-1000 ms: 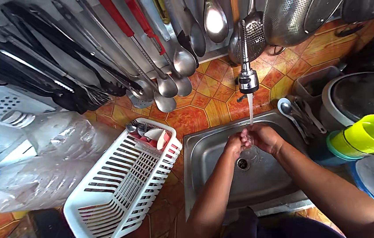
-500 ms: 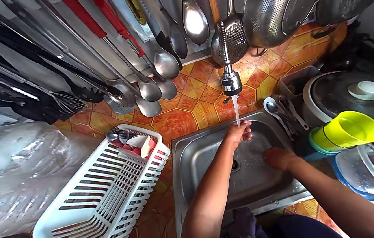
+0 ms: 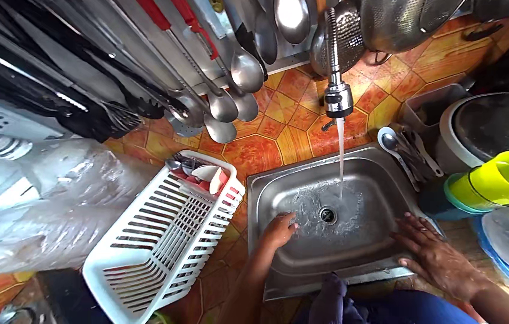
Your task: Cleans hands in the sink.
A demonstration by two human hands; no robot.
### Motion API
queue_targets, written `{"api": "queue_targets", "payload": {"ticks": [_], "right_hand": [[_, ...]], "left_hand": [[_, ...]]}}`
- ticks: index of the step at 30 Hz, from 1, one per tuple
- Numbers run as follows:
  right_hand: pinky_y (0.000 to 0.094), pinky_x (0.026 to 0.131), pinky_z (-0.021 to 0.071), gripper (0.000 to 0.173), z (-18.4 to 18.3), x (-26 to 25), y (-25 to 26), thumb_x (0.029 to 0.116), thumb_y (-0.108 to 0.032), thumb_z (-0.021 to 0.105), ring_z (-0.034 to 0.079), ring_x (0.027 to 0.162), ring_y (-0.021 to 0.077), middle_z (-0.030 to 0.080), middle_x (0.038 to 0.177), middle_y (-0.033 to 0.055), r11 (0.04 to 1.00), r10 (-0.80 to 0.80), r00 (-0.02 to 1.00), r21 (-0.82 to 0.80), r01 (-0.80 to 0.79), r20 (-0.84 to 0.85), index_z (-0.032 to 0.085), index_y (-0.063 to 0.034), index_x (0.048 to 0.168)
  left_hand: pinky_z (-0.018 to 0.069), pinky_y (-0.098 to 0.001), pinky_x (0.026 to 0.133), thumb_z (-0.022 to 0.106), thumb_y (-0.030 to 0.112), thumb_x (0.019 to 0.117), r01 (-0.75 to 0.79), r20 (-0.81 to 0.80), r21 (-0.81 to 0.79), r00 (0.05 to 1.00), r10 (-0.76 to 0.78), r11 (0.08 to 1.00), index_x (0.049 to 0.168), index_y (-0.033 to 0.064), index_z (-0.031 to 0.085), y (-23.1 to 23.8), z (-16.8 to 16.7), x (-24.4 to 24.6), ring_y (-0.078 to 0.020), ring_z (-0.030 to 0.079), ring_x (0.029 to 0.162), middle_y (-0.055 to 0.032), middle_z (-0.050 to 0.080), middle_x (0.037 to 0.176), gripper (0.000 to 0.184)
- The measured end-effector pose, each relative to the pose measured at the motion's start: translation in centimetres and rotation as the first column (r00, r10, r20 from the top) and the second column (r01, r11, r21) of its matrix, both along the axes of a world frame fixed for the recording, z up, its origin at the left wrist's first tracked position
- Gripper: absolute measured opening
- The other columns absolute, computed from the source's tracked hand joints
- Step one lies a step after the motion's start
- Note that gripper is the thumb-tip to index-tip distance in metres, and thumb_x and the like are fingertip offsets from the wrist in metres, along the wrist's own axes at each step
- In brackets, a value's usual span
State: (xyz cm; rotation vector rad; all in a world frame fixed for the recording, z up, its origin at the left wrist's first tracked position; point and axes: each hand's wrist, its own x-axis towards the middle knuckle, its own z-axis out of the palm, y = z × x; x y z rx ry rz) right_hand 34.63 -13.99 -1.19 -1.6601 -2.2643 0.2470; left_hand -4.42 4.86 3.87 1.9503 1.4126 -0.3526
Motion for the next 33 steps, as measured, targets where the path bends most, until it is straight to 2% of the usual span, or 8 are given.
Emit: {"api": "queue_targets", "payload": {"ticks": [5,8,12,15,18,21,26,33], "right_hand": [[0.0737,0.114,0.0293,0.079,-0.9,-0.6,-0.2,0.0972,-0.078,0.02,0.046,0.142,0.0472,0.056,0.15,0.0162,0.991,0.112,0.988,0.056,-0.119,0.107,0.066,-0.0274,0.139],[0.0699,0.112,0.0364,0.067,0.0,-3.2,0.9,0.0973,-0.072,0.039,0.047,0.142,0.0458,0.055,0.151,0.0165,0.945,0.326,0.945,-0.04,-0.325,0.027,0.06,-0.0301,0.144],[0.0635,0.124,0.0197,0.051,2.9,-11.2,5.0,0.1068,-0.048,0.047,0.023,0.156,0.0405,0.032,0.168,0.0128,0.684,0.598,0.781,-0.394,-0.614,-0.178,0.045,-0.0349,0.156],[0.0676,0.122,0.0207,0.055,2.8,-18.7,7.3,0.1022,-0.022,0.06,0.021,0.155,0.0447,0.029,0.169,0.0152,0.492,0.787,0.556,-0.275,-0.826,-0.265,0.048,-0.0288,0.155],[0.0696,0.121,0.0189,0.084,2.5,-25.3,8.5,0.0766,0.005,0.08,0.021,0.156,0.0434,0.032,0.168,0.0125,0.35,0.885,0.376,-0.143,-0.926,-0.273,0.052,-0.0199,0.153],[0.068,0.121,0.0207,0.056,1.9,-29.3,9.9,0.0948,-0.011,0.071,0.028,0.155,0.0378,0.043,0.162,0.0091,0.313,0.931,0.309,-0.011,-0.95,-0.195,0.056,-0.0197,0.149],[0.0704,0.123,0.0064,0.053,2.2,-31.5,13.8,0.1072,-0.038,0.05,0.02,0.158,0.034,0.04,0.164,0.01,0.592,0.754,0.609,-0.146,-0.792,-0.246,0.049,-0.0109,0.153],[0.0671,0.124,0.0132,0.066,-1.8,-22.2,20.2,0.108,-0.037,0.045,0.014,0.156,0.0471,0.021,0.168,0.0256,0.924,-0.027,0.996,-0.383,-0.009,-0.089,0.028,-0.0021,0.162]], "left_hand": [[0.0396,-0.0454,0.117,0.051,0.022,0.1068,-0.147,0.102,0.185,0.986,0.129,0.972,0.139,0.0013,0.06,-3.5,2.4,-3.0,-0.0313,0.053,0.136,-0.0211,0.058,0.141,0.039],[0.0432,-0.0443,0.114,0.05,0.014,0.105,-0.206,0.253,0.303,0.959,0.13,0.93,0.133,-0.001,0.064,-5.5,2.2,-4.8,-0.0311,0.058,0.13,-0.0214,0.063,0.135,0.035],[0.0479,-0.0436,0.11,0.051,0.01,0.104,-0.39,0.461,0.374,0.865,0.196,0.841,0.129,-0.0049,0.065,-7.1,1.7,-6.4,-0.0313,0.063,0.125,-0.0231,0.065,0.131,0.033],[0.0502,-0.0421,0.106,0.052,0.013,0.1048,-0.494,0.514,0.423,0.821,0.247,0.76,0.128,-0.0016,0.067,-8.2,2.1,-6.9,-0.0274,0.066,0.12,-0.0199,0.068,0.127,0.032],[0.053,-0.0404,0.102,0.05,0.02,0.1058,-0.547,0.547,0.453,0.794,0.266,0.704,0.127,0.0036,0.069,-8.7,1.7,-8.2,-0.0215,0.068,0.114,-0.0146,0.07,0.126,0.033],[0.0499,-0.0414,0.105,0.046,0.019,0.1069,-0.591,0.591,0.427,0.755,0.283,0.684,0.129,0.0015,0.066,-9.0,2.6,-8.8,-0.0224,0.064,0.12,-0.0157,0.067,0.129,0.035],[0.0514,-0.0422,0.104,0.046,0.018,0.106,-0.632,0.63,0.484,0.732,0.259,0.605,0.128,-0.0023,0.065,-9.0,1.7,-9.1,-0.0251,0.064,0.119,-0.0188,0.066,0.128,0.036],[0.0408,-0.0542,0.115,0.051,0.026,0.101,-0.351,0.326,0.736,0.933,0.152,0.579,0.133,-0.0005,0.065,-9.6,-2.8,-9.0,-0.0438,0.047,0.14,-0.0274,0.052,0.147,0.044]]}}
